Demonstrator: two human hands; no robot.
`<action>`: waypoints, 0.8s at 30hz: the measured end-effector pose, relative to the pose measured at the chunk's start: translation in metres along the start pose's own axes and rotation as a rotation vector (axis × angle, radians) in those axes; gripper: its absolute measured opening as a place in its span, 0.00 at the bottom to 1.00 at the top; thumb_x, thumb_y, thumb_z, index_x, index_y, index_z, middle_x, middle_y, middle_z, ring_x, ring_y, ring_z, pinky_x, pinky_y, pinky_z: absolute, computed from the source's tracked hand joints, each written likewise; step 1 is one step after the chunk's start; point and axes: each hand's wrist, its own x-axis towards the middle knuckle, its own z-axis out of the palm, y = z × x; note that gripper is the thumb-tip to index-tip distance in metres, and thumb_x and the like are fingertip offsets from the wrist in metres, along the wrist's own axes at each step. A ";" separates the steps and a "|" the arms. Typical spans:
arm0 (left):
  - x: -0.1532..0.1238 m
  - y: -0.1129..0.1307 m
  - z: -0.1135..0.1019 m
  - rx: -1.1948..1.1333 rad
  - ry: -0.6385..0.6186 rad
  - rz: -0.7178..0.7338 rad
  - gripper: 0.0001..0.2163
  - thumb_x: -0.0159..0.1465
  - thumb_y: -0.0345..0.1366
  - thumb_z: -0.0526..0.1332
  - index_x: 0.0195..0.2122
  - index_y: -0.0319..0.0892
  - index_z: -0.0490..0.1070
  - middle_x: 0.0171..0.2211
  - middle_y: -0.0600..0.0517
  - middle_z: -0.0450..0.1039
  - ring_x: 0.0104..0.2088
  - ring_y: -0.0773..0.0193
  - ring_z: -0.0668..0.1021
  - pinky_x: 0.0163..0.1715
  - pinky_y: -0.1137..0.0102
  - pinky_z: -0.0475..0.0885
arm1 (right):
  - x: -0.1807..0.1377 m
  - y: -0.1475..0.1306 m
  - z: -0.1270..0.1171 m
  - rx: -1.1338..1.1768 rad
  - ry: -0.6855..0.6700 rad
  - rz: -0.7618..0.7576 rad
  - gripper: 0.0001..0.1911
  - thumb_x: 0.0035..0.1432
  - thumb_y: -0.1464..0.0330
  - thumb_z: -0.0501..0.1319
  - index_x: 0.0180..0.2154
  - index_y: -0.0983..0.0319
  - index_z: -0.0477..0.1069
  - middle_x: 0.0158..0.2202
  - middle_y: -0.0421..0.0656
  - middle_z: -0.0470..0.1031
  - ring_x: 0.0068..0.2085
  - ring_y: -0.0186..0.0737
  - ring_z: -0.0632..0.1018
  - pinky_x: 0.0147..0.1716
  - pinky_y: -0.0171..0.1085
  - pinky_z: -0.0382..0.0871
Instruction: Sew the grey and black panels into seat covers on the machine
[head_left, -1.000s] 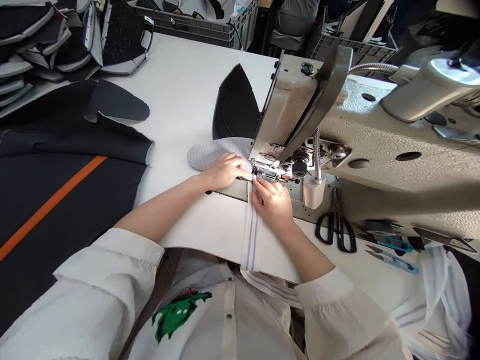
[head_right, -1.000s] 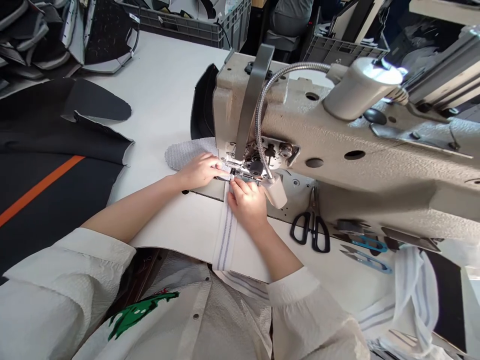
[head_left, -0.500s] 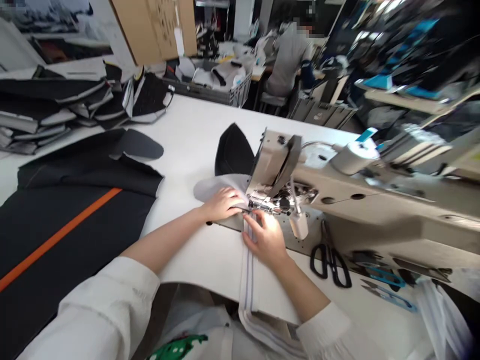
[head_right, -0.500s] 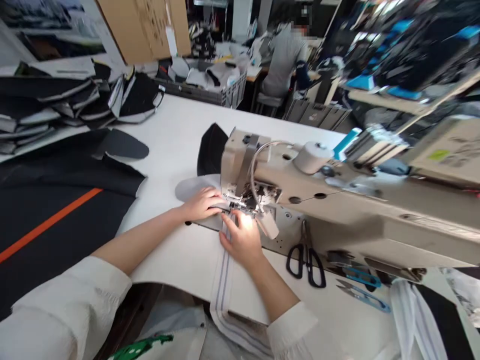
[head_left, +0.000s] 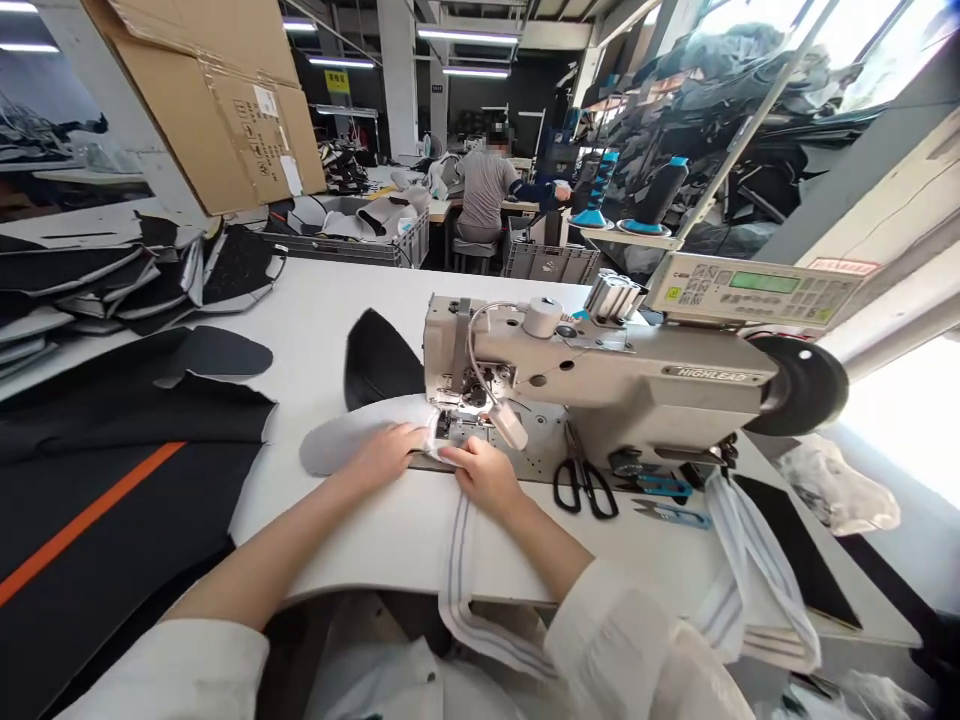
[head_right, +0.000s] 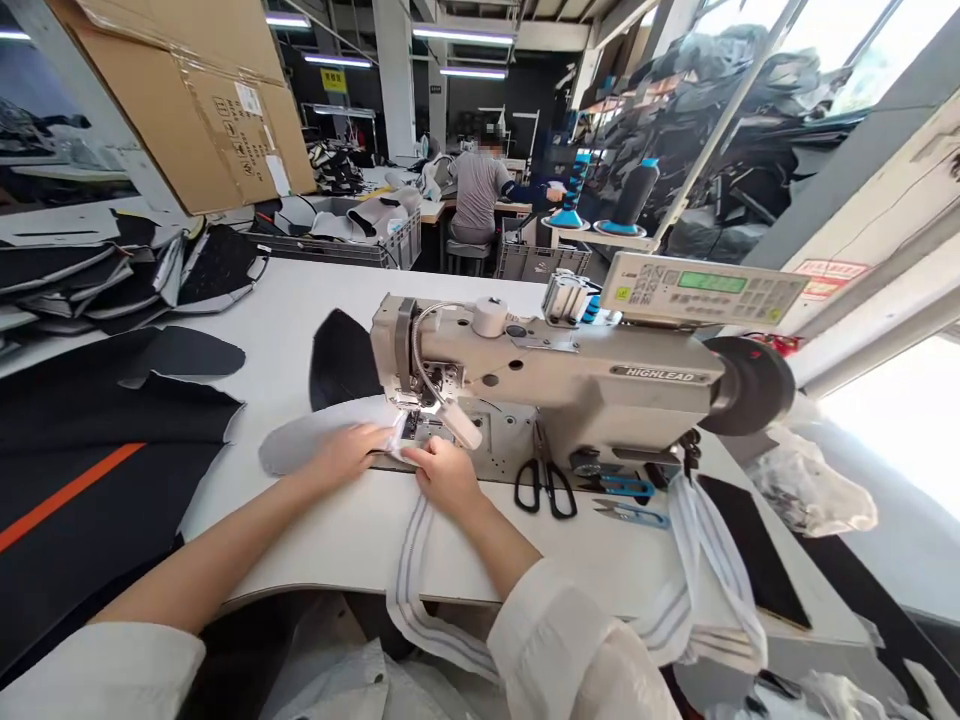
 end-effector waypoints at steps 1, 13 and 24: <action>-0.015 0.000 -0.002 0.007 -0.049 0.010 0.25 0.59 0.27 0.49 0.58 0.45 0.63 0.44 0.46 0.71 0.44 0.54 0.72 0.42 0.63 0.69 | -0.001 -0.001 -0.001 -0.002 -0.019 -0.010 0.21 0.55 0.76 0.54 0.45 0.52 0.74 0.34 0.40 0.70 0.34 0.34 0.71 0.29 0.31 0.60; -0.033 0.024 -0.042 -0.090 -0.272 -0.037 0.21 0.57 0.55 0.58 0.39 0.41 0.71 0.41 0.46 0.67 0.44 0.52 0.70 0.43 0.63 0.66 | -0.057 0.009 -0.041 0.035 -0.087 -0.042 0.25 0.57 0.67 0.57 0.57 0.57 0.65 0.59 0.50 0.62 0.54 0.49 0.66 0.52 0.47 0.62; -0.026 0.029 -0.015 -0.077 -0.108 0.074 0.25 0.47 0.53 0.68 0.40 0.42 0.69 0.42 0.47 0.65 0.45 0.51 0.69 0.41 0.63 0.67 | -0.120 0.070 -0.057 -0.009 0.123 0.446 0.20 0.62 0.64 0.50 0.53 0.60 0.68 0.50 0.52 0.67 0.51 0.48 0.70 0.52 0.48 0.66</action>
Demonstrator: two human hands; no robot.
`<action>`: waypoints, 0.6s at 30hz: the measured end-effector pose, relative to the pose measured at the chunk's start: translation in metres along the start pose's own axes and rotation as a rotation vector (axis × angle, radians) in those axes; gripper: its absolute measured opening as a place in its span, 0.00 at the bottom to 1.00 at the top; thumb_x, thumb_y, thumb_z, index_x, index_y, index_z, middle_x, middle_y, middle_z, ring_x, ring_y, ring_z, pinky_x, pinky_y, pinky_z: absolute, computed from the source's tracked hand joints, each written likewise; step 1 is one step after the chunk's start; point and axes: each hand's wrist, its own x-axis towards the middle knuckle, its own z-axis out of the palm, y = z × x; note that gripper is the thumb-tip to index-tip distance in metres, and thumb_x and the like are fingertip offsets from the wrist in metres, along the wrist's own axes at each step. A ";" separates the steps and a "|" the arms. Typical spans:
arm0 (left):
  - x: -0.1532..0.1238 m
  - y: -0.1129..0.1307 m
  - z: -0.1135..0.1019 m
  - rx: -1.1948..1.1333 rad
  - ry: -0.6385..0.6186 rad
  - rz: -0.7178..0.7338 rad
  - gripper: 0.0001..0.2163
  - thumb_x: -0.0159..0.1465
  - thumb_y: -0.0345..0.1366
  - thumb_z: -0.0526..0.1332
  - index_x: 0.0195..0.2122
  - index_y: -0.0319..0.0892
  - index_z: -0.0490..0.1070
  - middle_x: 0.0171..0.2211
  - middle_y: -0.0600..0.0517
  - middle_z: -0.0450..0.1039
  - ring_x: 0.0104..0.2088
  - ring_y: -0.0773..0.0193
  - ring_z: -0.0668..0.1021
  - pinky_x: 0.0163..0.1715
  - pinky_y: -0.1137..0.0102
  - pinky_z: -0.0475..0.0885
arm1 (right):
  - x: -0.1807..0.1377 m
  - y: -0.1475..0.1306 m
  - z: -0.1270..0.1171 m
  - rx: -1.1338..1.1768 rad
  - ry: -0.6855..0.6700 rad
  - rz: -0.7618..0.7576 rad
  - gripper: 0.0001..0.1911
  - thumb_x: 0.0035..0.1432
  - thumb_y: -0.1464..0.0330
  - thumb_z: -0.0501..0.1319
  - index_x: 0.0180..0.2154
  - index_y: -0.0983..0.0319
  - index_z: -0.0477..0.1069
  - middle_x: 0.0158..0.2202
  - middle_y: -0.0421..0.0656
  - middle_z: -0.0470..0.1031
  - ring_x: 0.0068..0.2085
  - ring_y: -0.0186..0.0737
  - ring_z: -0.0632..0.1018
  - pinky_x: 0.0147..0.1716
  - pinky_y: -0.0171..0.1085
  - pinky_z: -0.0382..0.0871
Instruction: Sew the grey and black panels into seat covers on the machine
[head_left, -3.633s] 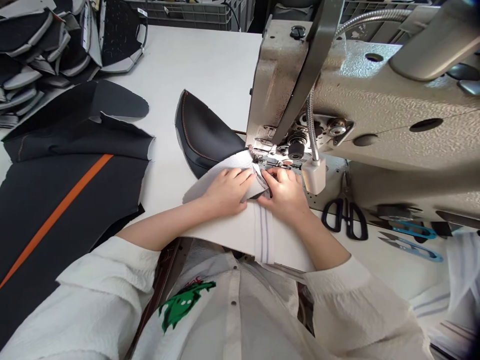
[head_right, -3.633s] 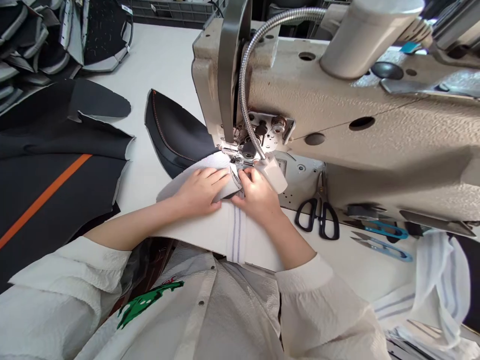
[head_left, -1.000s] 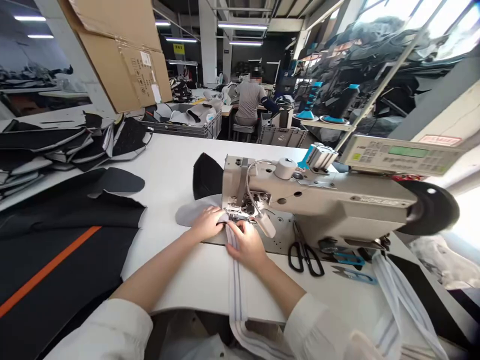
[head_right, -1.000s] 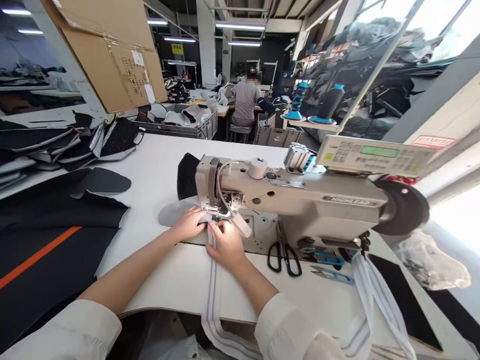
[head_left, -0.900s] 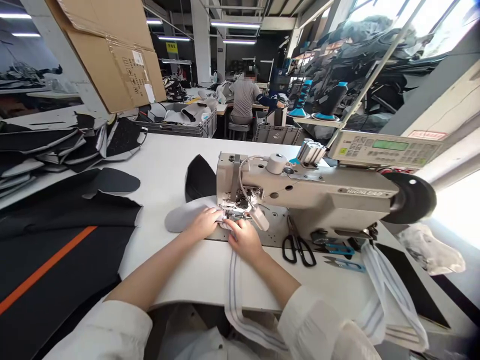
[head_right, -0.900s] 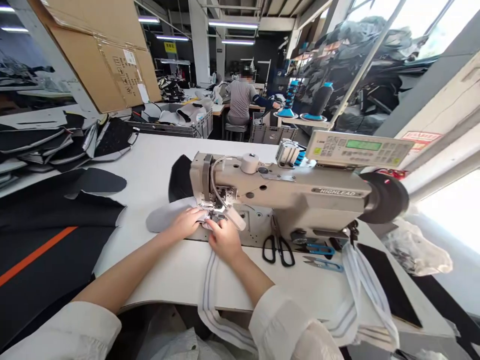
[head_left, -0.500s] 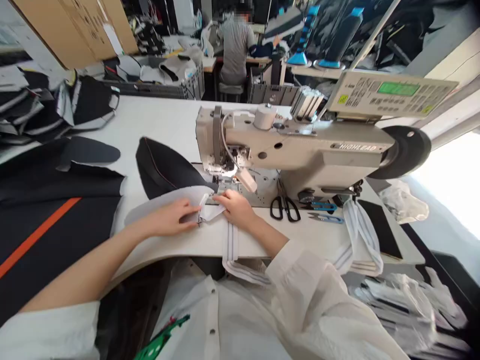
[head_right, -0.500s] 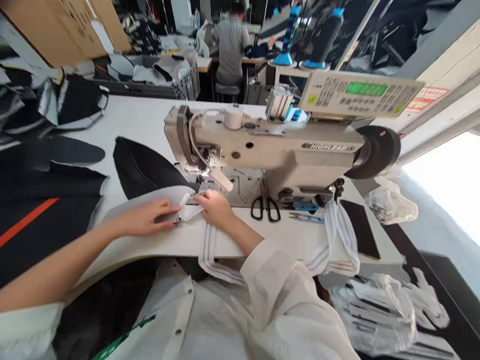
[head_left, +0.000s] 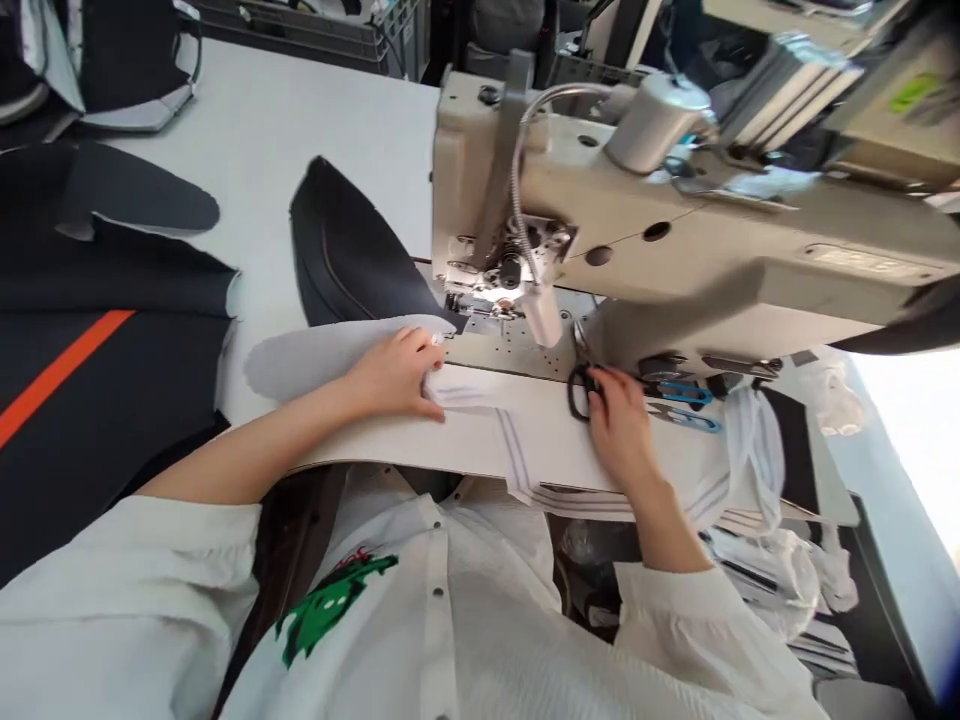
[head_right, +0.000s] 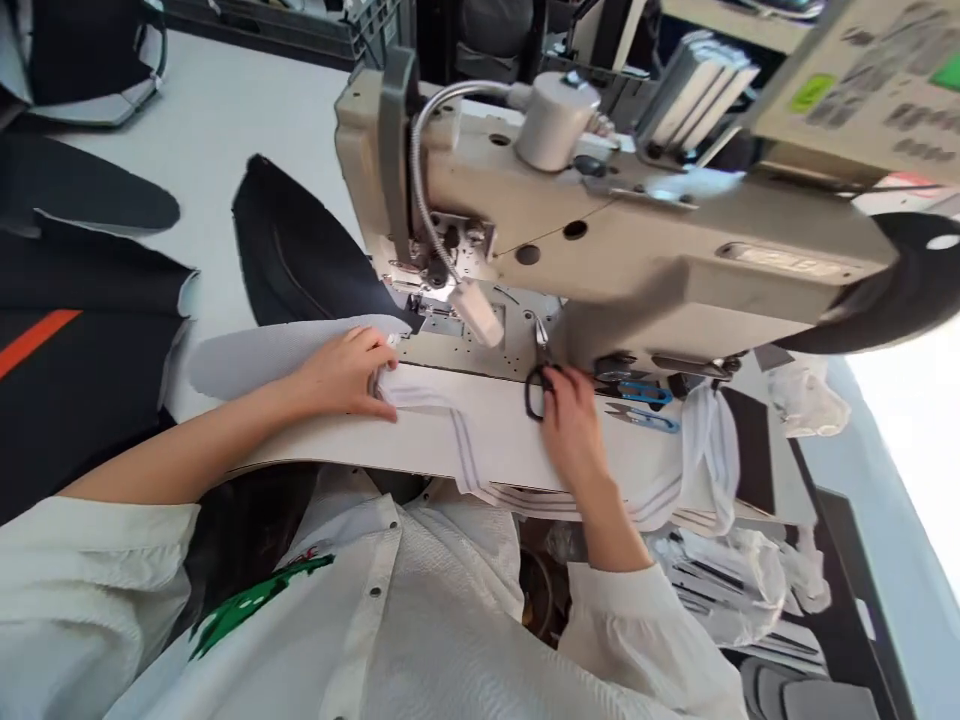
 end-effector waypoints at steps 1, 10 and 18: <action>0.000 0.000 0.000 -0.014 0.006 -0.008 0.21 0.49 0.51 0.68 0.37 0.42 0.69 0.40 0.48 0.66 0.44 0.53 0.69 0.40 0.63 0.66 | 0.005 0.001 -0.003 -0.025 -0.029 0.037 0.22 0.60 0.62 0.53 0.55 0.60 0.66 0.49 0.53 0.67 0.50 0.49 0.71 0.50 0.49 0.67; 0.005 -0.010 0.013 -0.586 0.247 -0.189 0.09 0.59 0.39 0.58 0.28 0.40 0.73 0.33 0.51 0.69 0.33 0.66 0.71 0.32 0.70 0.66 | 0.000 -0.019 -0.009 -0.137 -0.135 -0.121 0.21 0.61 0.61 0.54 0.55 0.58 0.67 0.41 0.48 0.72 0.42 0.45 0.75 0.41 0.42 0.71; 0.008 -0.020 0.015 -0.851 0.363 -0.118 0.05 0.57 0.35 0.60 0.31 0.41 0.74 0.52 0.48 0.65 0.56 0.58 0.66 0.59 0.59 0.59 | 0.018 -0.057 -0.014 0.063 -0.479 -0.309 0.24 0.62 0.62 0.53 0.60 0.52 0.61 0.44 0.41 0.77 0.40 0.39 0.78 0.40 0.36 0.72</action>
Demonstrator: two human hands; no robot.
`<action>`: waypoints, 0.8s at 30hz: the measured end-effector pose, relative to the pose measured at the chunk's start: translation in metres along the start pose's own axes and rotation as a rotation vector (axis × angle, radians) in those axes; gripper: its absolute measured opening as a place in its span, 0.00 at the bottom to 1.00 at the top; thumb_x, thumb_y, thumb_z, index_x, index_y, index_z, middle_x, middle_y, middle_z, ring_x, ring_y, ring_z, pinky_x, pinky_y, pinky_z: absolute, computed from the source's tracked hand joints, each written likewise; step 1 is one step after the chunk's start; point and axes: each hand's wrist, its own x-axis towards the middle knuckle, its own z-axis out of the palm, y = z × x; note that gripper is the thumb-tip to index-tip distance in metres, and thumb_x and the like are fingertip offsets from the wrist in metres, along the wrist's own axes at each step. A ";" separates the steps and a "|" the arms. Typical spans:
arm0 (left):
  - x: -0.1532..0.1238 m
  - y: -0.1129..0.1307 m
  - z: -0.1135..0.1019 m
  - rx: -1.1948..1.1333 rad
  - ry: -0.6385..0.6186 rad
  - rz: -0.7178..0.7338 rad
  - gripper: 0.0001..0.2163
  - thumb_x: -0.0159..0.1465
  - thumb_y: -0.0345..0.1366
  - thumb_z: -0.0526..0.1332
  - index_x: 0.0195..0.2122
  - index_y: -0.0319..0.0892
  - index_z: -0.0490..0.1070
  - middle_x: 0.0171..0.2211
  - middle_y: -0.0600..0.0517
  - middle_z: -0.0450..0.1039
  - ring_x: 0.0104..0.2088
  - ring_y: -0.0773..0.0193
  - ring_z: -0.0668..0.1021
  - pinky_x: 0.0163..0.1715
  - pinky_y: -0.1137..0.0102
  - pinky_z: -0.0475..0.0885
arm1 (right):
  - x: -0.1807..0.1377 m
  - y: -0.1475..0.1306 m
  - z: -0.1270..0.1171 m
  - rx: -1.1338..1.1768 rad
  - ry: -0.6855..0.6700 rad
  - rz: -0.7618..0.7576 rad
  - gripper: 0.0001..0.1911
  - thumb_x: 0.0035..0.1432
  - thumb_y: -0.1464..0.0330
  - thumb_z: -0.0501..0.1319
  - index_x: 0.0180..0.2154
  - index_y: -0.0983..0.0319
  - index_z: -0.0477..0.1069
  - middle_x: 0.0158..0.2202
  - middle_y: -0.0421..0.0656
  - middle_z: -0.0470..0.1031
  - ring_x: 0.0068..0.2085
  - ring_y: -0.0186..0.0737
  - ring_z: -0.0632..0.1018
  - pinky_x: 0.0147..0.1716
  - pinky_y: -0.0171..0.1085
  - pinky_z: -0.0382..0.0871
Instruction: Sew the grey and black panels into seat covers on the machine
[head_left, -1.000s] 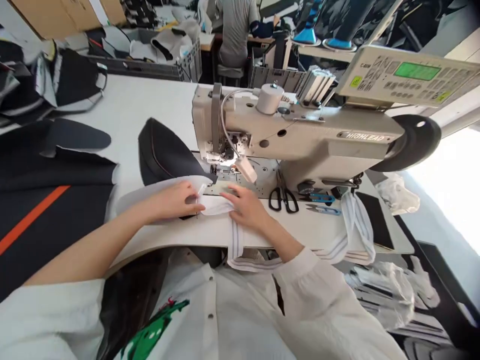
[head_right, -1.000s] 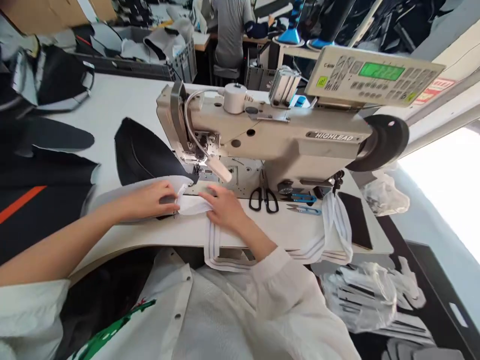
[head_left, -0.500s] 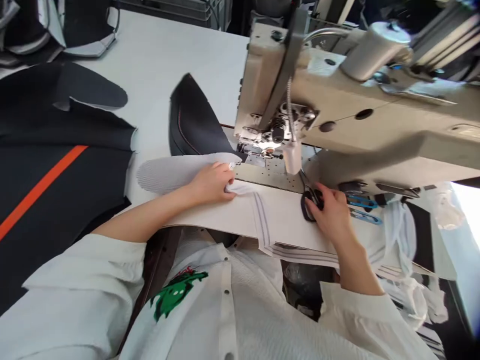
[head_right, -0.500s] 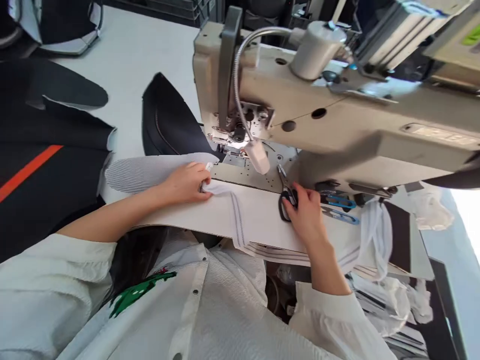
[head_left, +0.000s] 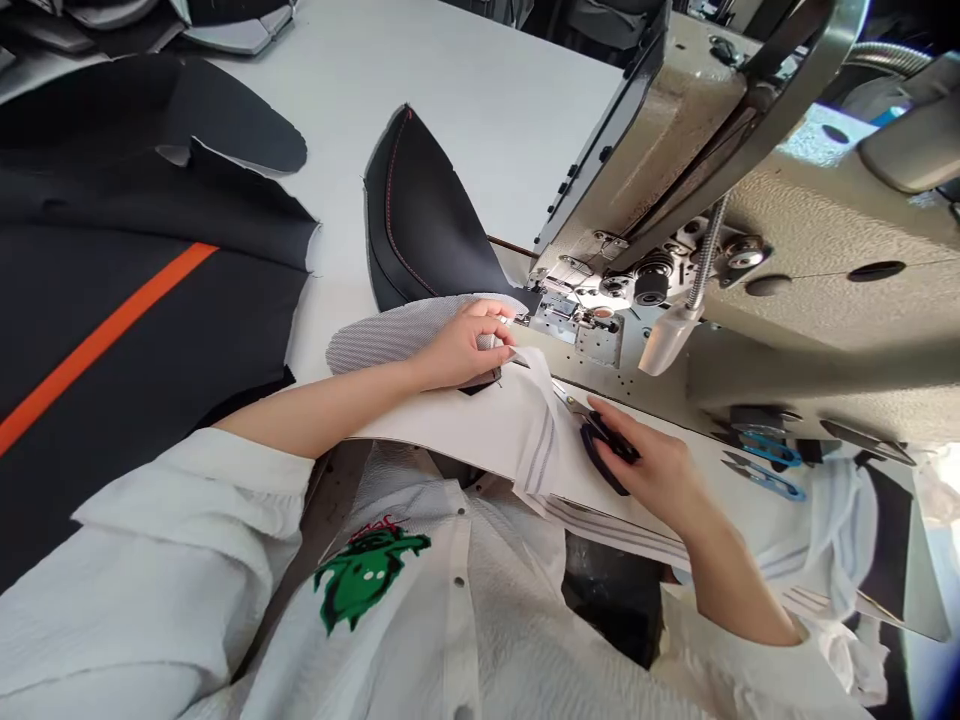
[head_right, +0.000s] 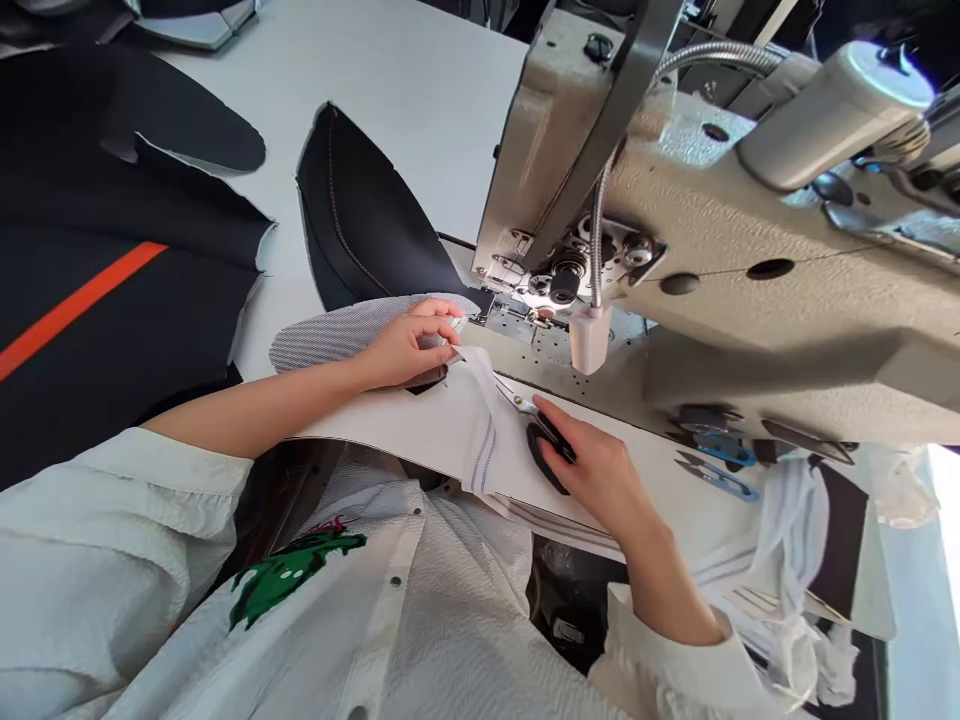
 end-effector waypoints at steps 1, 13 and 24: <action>0.000 0.000 -0.001 -0.025 -0.003 -0.008 0.05 0.57 0.35 0.60 0.32 0.41 0.74 0.53 0.48 0.65 0.56 0.58 0.67 0.59 0.59 0.58 | 0.006 -0.003 -0.001 0.041 -0.043 -0.001 0.25 0.62 0.62 0.53 0.61 0.52 0.59 0.45 0.41 0.76 0.41 0.38 0.78 0.39 0.36 0.72; 0.004 0.001 -0.007 -0.110 -0.078 -0.042 0.04 0.57 0.32 0.61 0.32 0.41 0.75 0.56 0.47 0.62 0.59 0.56 0.64 0.61 0.56 0.55 | 0.058 -0.003 -0.003 0.150 -0.209 -0.062 0.22 0.56 0.64 0.57 0.52 0.58 0.65 0.45 0.47 0.71 0.45 0.46 0.74 0.42 0.41 0.71; 0.004 0.007 -0.008 -0.069 -0.128 -0.040 0.05 0.59 0.32 0.61 0.33 0.43 0.77 0.55 0.48 0.63 0.58 0.55 0.64 0.52 0.61 0.68 | 0.085 -0.032 -0.007 -0.062 -0.245 -0.213 0.24 0.52 0.68 0.57 0.53 0.57 0.66 0.37 0.45 0.71 0.40 0.44 0.73 0.35 0.37 0.69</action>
